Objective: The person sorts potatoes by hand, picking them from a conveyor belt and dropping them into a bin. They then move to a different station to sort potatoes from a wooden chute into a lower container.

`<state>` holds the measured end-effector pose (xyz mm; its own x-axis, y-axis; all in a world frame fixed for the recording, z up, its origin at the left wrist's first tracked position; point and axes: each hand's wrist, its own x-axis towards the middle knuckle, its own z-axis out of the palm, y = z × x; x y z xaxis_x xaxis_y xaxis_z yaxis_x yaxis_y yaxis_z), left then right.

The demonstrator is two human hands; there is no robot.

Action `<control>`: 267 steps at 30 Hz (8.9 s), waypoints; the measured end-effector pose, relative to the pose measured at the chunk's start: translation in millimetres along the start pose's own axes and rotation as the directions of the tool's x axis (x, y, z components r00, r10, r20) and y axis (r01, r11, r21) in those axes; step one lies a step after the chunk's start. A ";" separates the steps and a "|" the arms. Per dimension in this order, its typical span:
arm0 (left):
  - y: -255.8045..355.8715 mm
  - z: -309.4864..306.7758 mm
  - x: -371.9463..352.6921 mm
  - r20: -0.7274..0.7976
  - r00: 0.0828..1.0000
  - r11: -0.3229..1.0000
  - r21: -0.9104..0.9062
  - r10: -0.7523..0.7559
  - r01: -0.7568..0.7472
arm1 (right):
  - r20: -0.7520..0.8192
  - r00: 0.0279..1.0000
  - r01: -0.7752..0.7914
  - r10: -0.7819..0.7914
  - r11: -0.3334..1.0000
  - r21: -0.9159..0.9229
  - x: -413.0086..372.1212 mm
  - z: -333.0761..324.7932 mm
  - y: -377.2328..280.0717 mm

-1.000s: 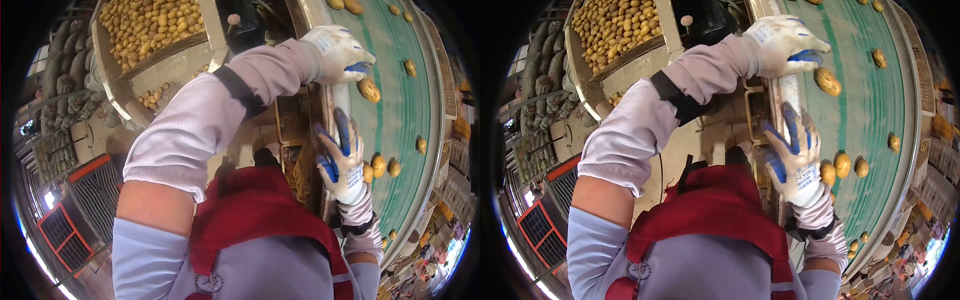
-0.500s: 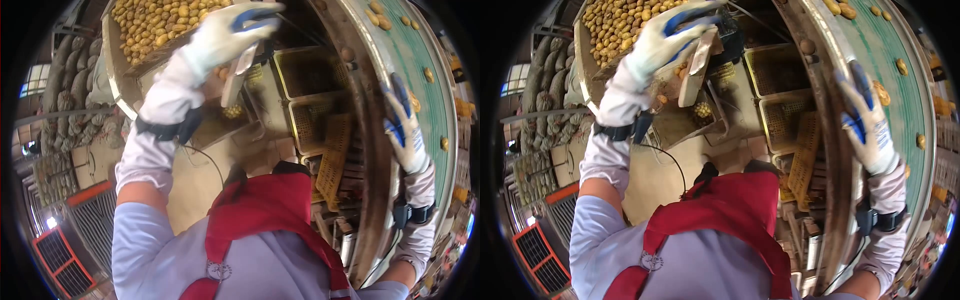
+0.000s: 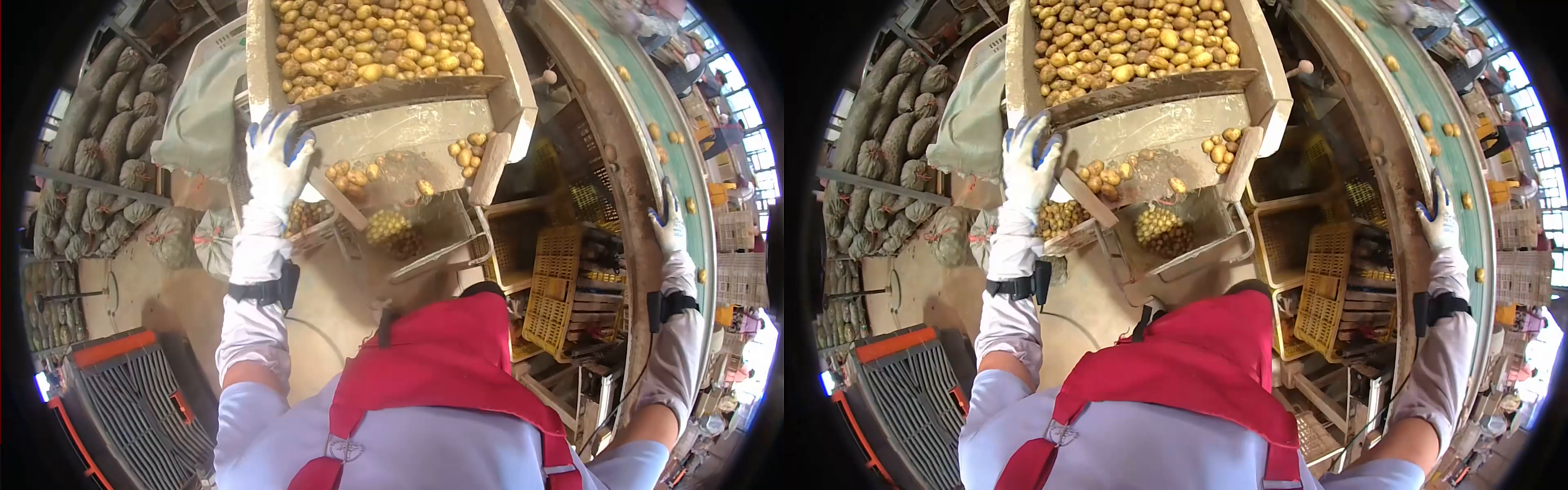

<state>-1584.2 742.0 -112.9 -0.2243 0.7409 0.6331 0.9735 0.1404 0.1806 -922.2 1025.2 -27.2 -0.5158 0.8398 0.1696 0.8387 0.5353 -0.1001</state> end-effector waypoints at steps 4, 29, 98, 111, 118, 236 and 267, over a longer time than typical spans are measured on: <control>-7.9 13.0 -3.0 0.005 0.997 0.997 -0.005 -0.076 0.076 | 0.008 0.984 -0.178 0.180 0.977 -0.115 0.4 3.6 -6.6; 5.6 -13.0 22.8 0.193 0.966 0.985 0.029 -0.170 0.168 | -0.153 0.988 0.073 -0.003 0.888 0.454 190.5 150.2 -198.4; -2.4 1.5 109.7 0.681 0.598 0.538 -0.342 -0.424 0.771 | 0.077 0.630 0.765 -0.773 0.635 0.107 194.5 147.7 -424.6; -6.3 30.0 145.3 0.468 0.735 0.871 0.260 -0.491 0.417 | 0.354 0.555 0.718 -0.753 0.648 0.253 199.9 135.5 -425.6; 1.8 38.9 128.4 0.696 0.570 0.900 0.325 -0.436 0.292 | -0.168 0.922 0.366 -0.348 0.647 0.669 274.6 139.4 -342.1; -1.9 30.1 141.6 0.600 0.694 0.914 0.323 -0.399 0.246 | 0.172 0.623 0.719 -0.763 0.645 0.258 135.6 114.9 -397.3; 42.5 11.6 111.3 0.708 0.692 0.905 -0.192 -0.140 0.379 | 0.046 0.851 0.173 -0.523 0.363 0.916 185.0 64.0 -345.7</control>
<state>-1567.3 838.0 -43.5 -0.2602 0.9581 -0.1196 0.7875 0.2822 0.5479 -1318.8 1001.3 -23.9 -0.8855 0.4391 0.1516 0.0546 0.4226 -0.9047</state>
